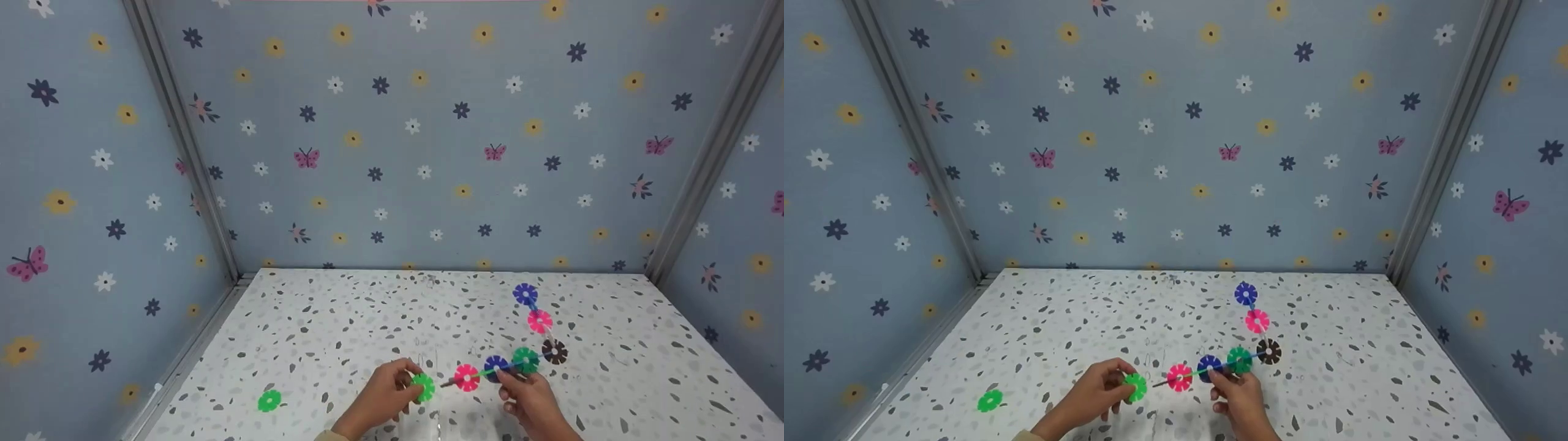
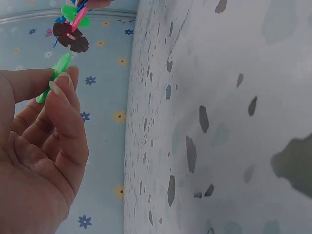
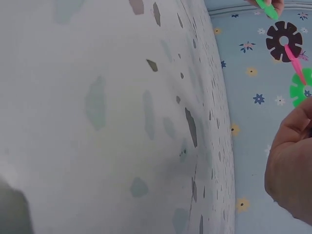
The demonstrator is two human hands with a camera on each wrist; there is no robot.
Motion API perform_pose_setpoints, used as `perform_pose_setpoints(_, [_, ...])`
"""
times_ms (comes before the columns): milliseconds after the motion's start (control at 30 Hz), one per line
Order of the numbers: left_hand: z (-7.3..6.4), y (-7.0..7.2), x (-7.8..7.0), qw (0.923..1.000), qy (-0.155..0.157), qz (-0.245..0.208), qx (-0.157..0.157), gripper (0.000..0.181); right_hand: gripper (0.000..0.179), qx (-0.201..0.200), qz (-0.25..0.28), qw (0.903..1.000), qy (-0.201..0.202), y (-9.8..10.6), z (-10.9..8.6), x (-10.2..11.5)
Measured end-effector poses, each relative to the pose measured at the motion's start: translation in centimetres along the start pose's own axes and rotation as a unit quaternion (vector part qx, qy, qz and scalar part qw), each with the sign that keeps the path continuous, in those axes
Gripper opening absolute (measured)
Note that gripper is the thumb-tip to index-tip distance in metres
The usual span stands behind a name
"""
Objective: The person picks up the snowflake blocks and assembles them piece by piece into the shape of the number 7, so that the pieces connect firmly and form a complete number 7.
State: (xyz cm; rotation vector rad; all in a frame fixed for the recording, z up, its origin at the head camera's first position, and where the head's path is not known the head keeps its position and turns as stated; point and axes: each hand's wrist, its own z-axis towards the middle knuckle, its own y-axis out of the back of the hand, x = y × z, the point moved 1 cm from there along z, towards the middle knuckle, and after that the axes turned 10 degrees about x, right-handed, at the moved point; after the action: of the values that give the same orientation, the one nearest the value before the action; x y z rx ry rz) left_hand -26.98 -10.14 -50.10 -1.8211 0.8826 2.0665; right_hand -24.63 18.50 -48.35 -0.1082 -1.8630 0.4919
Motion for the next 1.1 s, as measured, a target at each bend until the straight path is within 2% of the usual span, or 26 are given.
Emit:
perform_pose_setpoints(100, [0.3,-0.5,-0.2,0.9996,0.027,0.009,-0.005,0.014,0.022,-0.052,-0.012,0.9985,0.011,0.8,1.7,-1.7])
perform_pose_setpoints(200, [0.3,-0.7,-0.4,0.9995,0.029,0.013,-0.008,0.014,0.021,-0.075,-0.014,0.9969,0.022,1.1,2.4,-2.5])
perform_pose_setpoints(567, [0.6,-1.5,-0.5,1.0,0.006,0.0,-0.004,0.012,0.016,-0.053,-0.018,0.9981,0.025,0.7,2.2,-2.6])
perform_pose_setpoints(700, [0.9,-2.0,-0.3,0.9997,0.0,-0.02,-0.012,0.012,0.013,-0.062,-0.016,0.9974,0.033,0.8,2.2,-2.6])
perform_pose_setpoints(833, [1.4,-2.5,-0.1,0.9988,-0.023,-0.033,-0.029,0.013,0.013,-0.07,-0.01,0.9967,0.041,0.8,2.3,-2.6])
perform_pose_setpoints(900, [1.5,-2.7,-0.1,0.9978,-0.035,-0.043,-0.036,0.013,0.011,-0.062,-0.007,0.9968,0.049,0.8,2.3,-2.5])
perform_pose_setpoints(1100, [1.9,-3.2,0.1,0.9954,-0.044,-0.074,-0.043,0.012,0.006,-0.028,-0.002,0.9971,0.07,0.9,2.1,-2.3])
